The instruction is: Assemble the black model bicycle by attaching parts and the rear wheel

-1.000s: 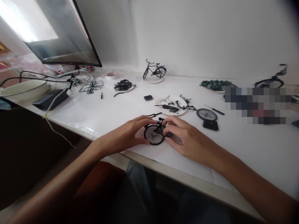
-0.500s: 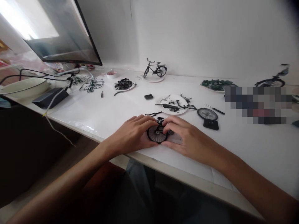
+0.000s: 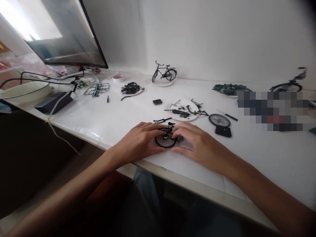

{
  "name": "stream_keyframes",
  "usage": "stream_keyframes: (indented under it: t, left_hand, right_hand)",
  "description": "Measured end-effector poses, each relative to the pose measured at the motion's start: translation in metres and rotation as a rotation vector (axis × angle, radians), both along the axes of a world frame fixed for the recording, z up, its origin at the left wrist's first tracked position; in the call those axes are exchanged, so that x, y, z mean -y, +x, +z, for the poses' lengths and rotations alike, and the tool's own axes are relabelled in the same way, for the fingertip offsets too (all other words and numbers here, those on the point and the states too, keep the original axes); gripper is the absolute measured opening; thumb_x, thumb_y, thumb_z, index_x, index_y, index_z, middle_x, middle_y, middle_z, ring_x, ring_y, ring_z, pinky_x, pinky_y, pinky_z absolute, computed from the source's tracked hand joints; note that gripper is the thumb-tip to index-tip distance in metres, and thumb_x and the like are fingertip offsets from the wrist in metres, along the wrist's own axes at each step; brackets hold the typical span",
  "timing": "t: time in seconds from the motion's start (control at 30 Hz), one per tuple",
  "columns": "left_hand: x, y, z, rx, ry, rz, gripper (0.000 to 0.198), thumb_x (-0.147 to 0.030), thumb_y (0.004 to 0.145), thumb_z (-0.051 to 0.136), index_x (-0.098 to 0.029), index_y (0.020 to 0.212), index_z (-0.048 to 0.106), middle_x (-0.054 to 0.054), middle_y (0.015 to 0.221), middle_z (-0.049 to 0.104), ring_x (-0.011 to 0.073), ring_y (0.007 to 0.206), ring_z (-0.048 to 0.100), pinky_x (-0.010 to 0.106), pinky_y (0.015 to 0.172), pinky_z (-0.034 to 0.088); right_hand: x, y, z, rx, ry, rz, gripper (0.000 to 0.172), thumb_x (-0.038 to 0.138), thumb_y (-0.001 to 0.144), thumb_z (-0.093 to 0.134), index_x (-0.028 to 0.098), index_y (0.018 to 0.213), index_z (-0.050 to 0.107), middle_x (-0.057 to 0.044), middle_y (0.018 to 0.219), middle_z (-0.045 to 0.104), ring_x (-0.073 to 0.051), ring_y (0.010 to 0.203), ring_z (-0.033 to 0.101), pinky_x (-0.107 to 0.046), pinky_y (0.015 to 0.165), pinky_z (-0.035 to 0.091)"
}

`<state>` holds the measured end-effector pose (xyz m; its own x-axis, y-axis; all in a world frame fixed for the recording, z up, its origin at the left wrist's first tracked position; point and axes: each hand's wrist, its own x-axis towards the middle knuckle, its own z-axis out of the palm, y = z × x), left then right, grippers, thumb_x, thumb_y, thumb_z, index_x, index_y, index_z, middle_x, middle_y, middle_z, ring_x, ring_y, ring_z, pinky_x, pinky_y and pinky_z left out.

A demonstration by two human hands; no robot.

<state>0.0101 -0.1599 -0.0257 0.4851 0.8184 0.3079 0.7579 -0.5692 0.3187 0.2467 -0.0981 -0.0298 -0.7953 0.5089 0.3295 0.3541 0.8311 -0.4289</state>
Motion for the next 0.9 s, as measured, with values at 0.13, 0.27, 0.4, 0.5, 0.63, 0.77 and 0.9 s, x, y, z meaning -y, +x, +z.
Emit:
stream_keyframes:
  t: [0.13, 0.27, 0.4, 0.5, 0.63, 0.77, 0.9]
  left_hand:
    - [-0.001, 0.001, -0.001, 0.086, -0.039, 0.004, 0.037, -0.035, 0.090, 0.068, -0.019, 0.123, 0.062, 0.011, 0.137, 0.059, 0.0266, 0.126, 0.055, 0.045, 0.105, 0.046]
    - [-0.005, -0.002, -0.007, 0.162, -0.091, -0.016, 0.042, -0.038, 0.087, 0.071, -0.022, 0.124, 0.060, 0.010, 0.138, 0.057, 0.0266, 0.128, 0.052, 0.046, 0.108, 0.043]
    - [-0.009, -0.005, -0.012, 0.213, -0.090, -0.031, 0.044, -0.036, 0.085, 0.074, -0.025, 0.125, 0.060, 0.010, 0.136, 0.059, 0.0272, 0.128, 0.052, 0.049, 0.108, 0.042]
    - [-0.010, -0.004, -0.013, 0.225, -0.086, -0.043, 0.043, -0.036, 0.086, 0.073, -0.025, 0.125, 0.060, 0.009, 0.134, 0.060, 0.0264, 0.127, 0.053, 0.048, 0.107, 0.042]
    - [-0.009, -0.003, -0.012, 0.230, -0.095, -0.046, 0.042, -0.035, 0.086, 0.073, -0.024, 0.124, 0.060, 0.008, 0.134, 0.060, 0.0248, 0.127, 0.052, 0.046, 0.107, 0.042]
    - [-0.009, -0.002, -0.011, 0.224, -0.088, -0.033, 0.039, -0.037, 0.086, 0.073, -0.023, 0.121, 0.061, 0.007, 0.129, 0.062, 0.0230, 0.123, 0.054, 0.043, 0.105, 0.042]
    - [-0.009, -0.001, -0.009, 0.203, -0.082, -0.034, 0.040, -0.035, 0.084, 0.074, -0.022, 0.119, 0.060, 0.006, 0.128, 0.062, 0.0228, 0.122, 0.054, 0.042, 0.105, 0.041]
  right_hand:
    - [0.002, -0.002, 0.001, -0.006, 0.025, -0.034, 0.027, 0.030, 0.090, 0.069, 0.021, 0.113, 0.060, -0.009, 0.120, 0.063, -0.026, 0.122, 0.054, -0.044, 0.104, 0.046]
    - [0.005, -0.004, 0.001, -0.005, 0.043, -0.038, 0.027, 0.028, 0.092, 0.065, 0.020, 0.117, 0.064, -0.010, 0.119, 0.063, -0.027, 0.122, 0.054, -0.046, 0.103, 0.047]
    - [0.006, -0.005, 0.001, -0.033, 0.044, -0.018, 0.029, 0.025, 0.093, 0.062, 0.022, 0.122, 0.065, -0.010, 0.119, 0.063, -0.028, 0.121, 0.055, -0.048, 0.102, 0.049]
    - [0.007, -0.006, 0.003, -0.035, 0.041, 0.018, 0.030, 0.023, 0.094, 0.059, 0.024, 0.123, 0.065, -0.010, 0.119, 0.063, -0.028, 0.121, 0.055, -0.048, 0.100, 0.049]
    - [0.009, -0.008, 0.004, 0.004, 0.042, 0.029, 0.031, 0.022, 0.095, 0.057, 0.022, 0.125, 0.065, -0.011, 0.121, 0.060, -0.026, 0.121, 0.052, -0.046, 0.102, 0.048]
    - [0.009, -0.010, 0.003, 0.017, 0.062, 0.043, 0.032, 0.022, 0.096, 0.056, 0.020, 0.127, 0.062, -0.010, 0.124, 0.059, -0.026, 0.123, 0.050, -0.047, 0.105, 0.046]
    - [0.008, -0.013, 0.000, -0.014, 0.119, 0.080, 0.028, 0.018, 0.097, 0.052, 0.018, 0.123, 0.063, -0.010, 0.121, 0.062, -0.026, 0.122, 0.050, -0.047, 0.106, 0.044]
